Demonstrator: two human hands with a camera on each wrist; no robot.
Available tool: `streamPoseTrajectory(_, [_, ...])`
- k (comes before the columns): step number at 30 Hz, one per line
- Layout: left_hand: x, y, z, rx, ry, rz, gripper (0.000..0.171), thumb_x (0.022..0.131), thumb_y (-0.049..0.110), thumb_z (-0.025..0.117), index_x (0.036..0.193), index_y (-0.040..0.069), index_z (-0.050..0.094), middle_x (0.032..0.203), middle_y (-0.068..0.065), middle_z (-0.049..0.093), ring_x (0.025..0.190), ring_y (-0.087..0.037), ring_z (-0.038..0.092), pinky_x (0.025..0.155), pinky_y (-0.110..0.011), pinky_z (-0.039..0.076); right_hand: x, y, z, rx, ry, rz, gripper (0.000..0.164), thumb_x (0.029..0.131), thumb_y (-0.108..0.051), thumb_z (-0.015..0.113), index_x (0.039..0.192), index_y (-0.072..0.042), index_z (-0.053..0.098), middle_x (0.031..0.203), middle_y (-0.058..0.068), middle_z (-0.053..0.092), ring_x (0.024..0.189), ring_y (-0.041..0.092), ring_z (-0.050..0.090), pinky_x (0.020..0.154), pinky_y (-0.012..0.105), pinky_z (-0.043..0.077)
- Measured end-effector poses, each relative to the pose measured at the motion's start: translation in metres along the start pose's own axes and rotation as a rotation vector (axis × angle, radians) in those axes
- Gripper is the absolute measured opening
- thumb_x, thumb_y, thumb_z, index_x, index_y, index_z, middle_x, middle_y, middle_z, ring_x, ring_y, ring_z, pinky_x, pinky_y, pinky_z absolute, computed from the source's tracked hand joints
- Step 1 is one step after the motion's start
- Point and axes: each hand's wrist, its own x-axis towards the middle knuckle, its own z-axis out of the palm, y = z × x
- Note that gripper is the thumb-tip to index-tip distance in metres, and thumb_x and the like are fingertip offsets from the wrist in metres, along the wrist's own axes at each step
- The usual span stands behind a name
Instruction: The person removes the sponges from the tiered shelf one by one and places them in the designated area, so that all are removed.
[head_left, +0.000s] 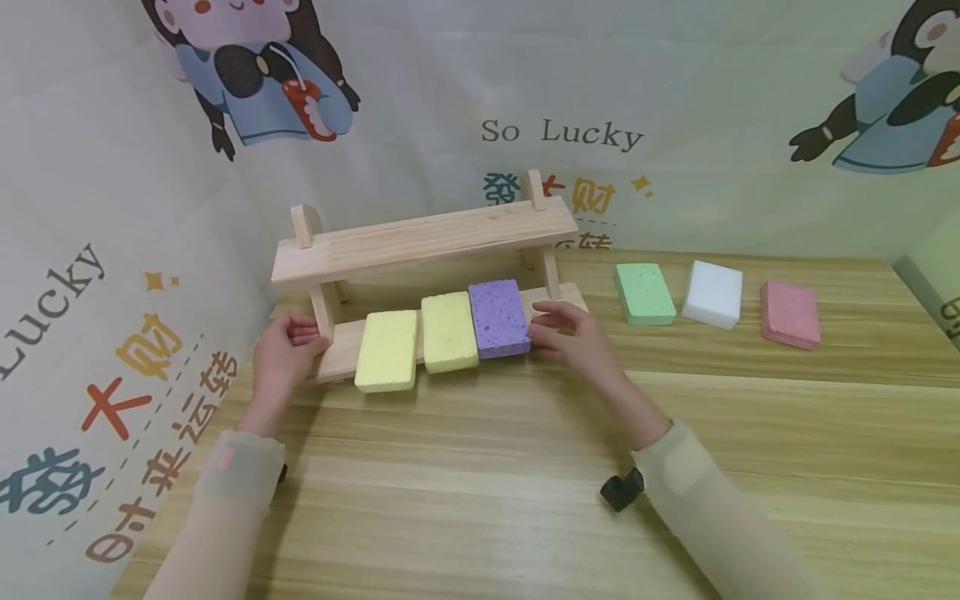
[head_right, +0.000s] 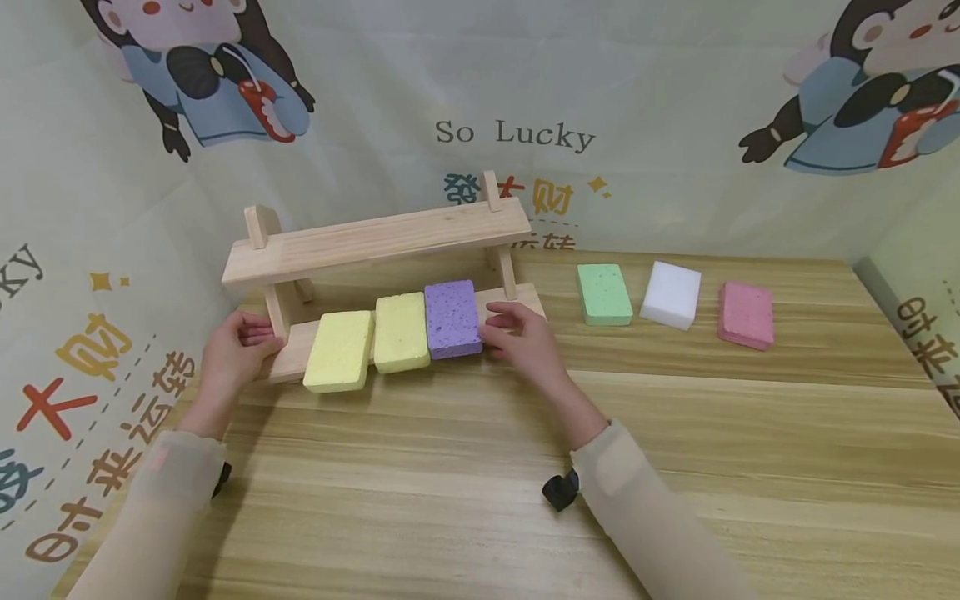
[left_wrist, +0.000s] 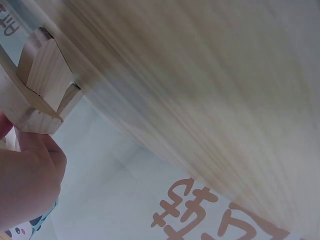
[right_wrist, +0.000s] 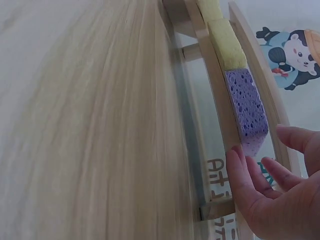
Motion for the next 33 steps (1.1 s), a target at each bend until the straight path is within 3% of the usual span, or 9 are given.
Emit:
streamPoseTrajectory(6, [0.0,0.0,0.001,-0.006,-0.002,0.01,0.031,0.09,0.006,0.069,0.118,-0.003,0.058,0.117,-0.02,0.067,0.076,0.007,0.049,0.066,-0.004,0.042,0.004,0.0,0.007,0.014,0.04,0.003,0.047,0.094,-0.002,0.065,0.138,0.005,0.051,0.119,0.022,0.06,0.083,0.005,0.064,0.086,0.039,0.061])
streamPoseTrajectory(13, [0.001,0.001,0.002,-0.006,-0.003,0.013,0.031,0.09,0.006,0.069,0.118,-0.003,0.058,0.115,-0.019,0.067,0.075,0.008,0.049,0.066,-0.004,0.042,0.005,-0.001,0.009,0.014,0.063,0.029,0.048,0.092,0.0,0.066,0.137,0.004,0.052,0.119,0.021,0.06,0.081,0.004,0.063,0.079,0.028,0.062])
streamPoseTrajectory(26, [0.0,0.003,0.001,-0.014,0.002,-0.002,0.031,0.09,0.005,0.069,0.118,-0.004,0.058,0.113,-0.018,0.067,0.077,0.005,0.05,0.065,-0.004,0.042,-0.001,0.0,0.004,0.051,0.068,0.034,0.048,0.092,0.001,0.066,0.138,0.003,0.052,0.116,0.016,0.059,0.082,0.004,0.063,0.08,0.029,0.061])
streamPoseTrajectory(33, [-0.001,0.003,0.0,-0.015,0.002,-0.011,0.031,0.09,0.006,0.069,0.118,-0.003,0.058,0.113,-0.017,0.067,0.077,0.005,0.05,0.065,-0.004,0.042,-0.007,0.0,-0.004,0.056,0.055,0.043,0.048,0.094,0.0,0.064,0.139,0.001,0.051,0.121,0.015,0.056,0.092,0.01,0.062,0.089,0.036,0.06])
